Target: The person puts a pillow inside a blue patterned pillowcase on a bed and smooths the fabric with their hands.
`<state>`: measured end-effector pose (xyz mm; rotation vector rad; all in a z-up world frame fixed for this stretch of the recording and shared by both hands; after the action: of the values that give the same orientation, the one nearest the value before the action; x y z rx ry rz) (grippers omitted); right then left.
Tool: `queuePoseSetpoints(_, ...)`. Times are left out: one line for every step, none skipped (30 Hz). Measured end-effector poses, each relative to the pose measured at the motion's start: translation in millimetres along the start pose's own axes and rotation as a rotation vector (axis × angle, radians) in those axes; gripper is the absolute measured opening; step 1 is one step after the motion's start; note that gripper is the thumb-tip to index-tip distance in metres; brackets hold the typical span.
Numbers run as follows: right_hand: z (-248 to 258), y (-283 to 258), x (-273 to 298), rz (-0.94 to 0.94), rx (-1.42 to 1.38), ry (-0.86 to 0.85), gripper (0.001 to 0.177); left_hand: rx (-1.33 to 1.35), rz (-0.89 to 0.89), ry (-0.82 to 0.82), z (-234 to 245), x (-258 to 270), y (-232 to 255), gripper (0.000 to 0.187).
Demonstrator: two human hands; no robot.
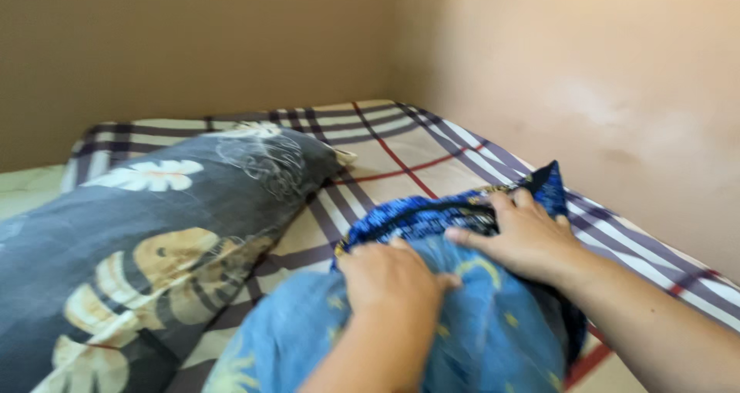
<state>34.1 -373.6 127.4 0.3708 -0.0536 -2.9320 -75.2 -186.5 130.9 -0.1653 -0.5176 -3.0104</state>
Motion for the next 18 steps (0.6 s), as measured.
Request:
queuePoseSetpoints(6,-13,-2,0.120,0.070,0.143,0.108,0.018,-0.033,0.003,-1,2,-1,0.090)
queuePoseSetpoints(5,-28,-5,0.244,0.057,0.162,0.105,0.036,-0.066,0.006,-1,4,-2,0.086)
queuePoseSetpoints(3,-45,-7,0.369,0.045,0.178,0.101,0.056,-0.100,0.005,-2,5,-3,0.083)
queuePoseSetpoints(2,-54,-11,0.373,0.042,0.139,0.094,0.082,-0.106,0.009,0,5,-6,0.081)
queuePoseSetpoints(-3,-61,-12,0.371,0.037,0.087,0.088,0.108,-0.113,0.000,-1,5,-9,0.079)
queuePoseSetpoints(-6,-59,-16,0.249,0.040,-0.020,0.078,0.134,-0.121,-0.009,0,6,-11,0.078)
queuePoseSetpoints(-13,-54,-20,0.126,0.043,-0.130,0.068,0.148,-0.104,-0.035,0,8,-14,0.078)
queuePoseSetpoints(-20,-49,-24,0.055,0.020,-0.172,0.064,0.162,-0.088,-0.062,1,11,-17,0.079)
queuePoseSetpoints(-24,-36,-35,-0.014,0.005,-0.206,0.061,0.182,-0.075,-0.079,3,13,-17,0.079)
queuePoseSetpoints(-29,-21,-45,-0.083,-0.010,-0.239,0.057,0.190,-0.087,-0.081,5,16,-16,0.081)
queuePoseSetpoints(-34,-4,-52,-0.106,-0.043,-0.201,0.051,0.198,-0.101,-0.086,7,18,-14,0.082)
queuePoseSetpoints(-40,14,-55,-0.130,-0.075,-0.163,0.046,0.205,-0.116,-0.091,8,20,-11,0.083)
queuePoseSetpoints(-47,29,-56,-0.170,-0.092,-0.165,0.048,0.211,-0.127,-0.100,7,21,-7,0.082)
queuePoseSetpoints(-52,42,-56,-0.210,-0.108,-0.167,0.050,0.216,-0.138,-0.108,7,22,-3,0.080)
queuePoseSetpoints(-54,52,-54,-0.259,-0.123,-0.168,0.052,0.221,-0.156,-0.120,5,21,2,0.078)
queuePoseSetpoints(-54,57,-51,-0.296,-0.057,-0.154,0.052,0.204,-0.193,-0.094,3,21,8,0.077)
queuePoseSetpoints(-52,58,-47,-0.334,0.008,-0.141,0.052,0.187,-0.229,-0.069,-2,22,13,0.076)
queuePoseSetpoints(-49,55,-42,-0.370,0.073,-0.129,0.053,0.171,-0.265,-0.045,-6,24,17,0.074)
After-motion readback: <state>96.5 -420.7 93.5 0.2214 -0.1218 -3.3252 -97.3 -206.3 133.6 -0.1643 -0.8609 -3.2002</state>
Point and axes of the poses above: each hand's wrist, its own x-axis away from the middle knuckle, its own z-axis out of the back of the hand, y = z × x, the point moved 3 cm from there along -x, towards the middle knuckle, and after that the axes turned 7 degrees about x, right-handed, at the moved point
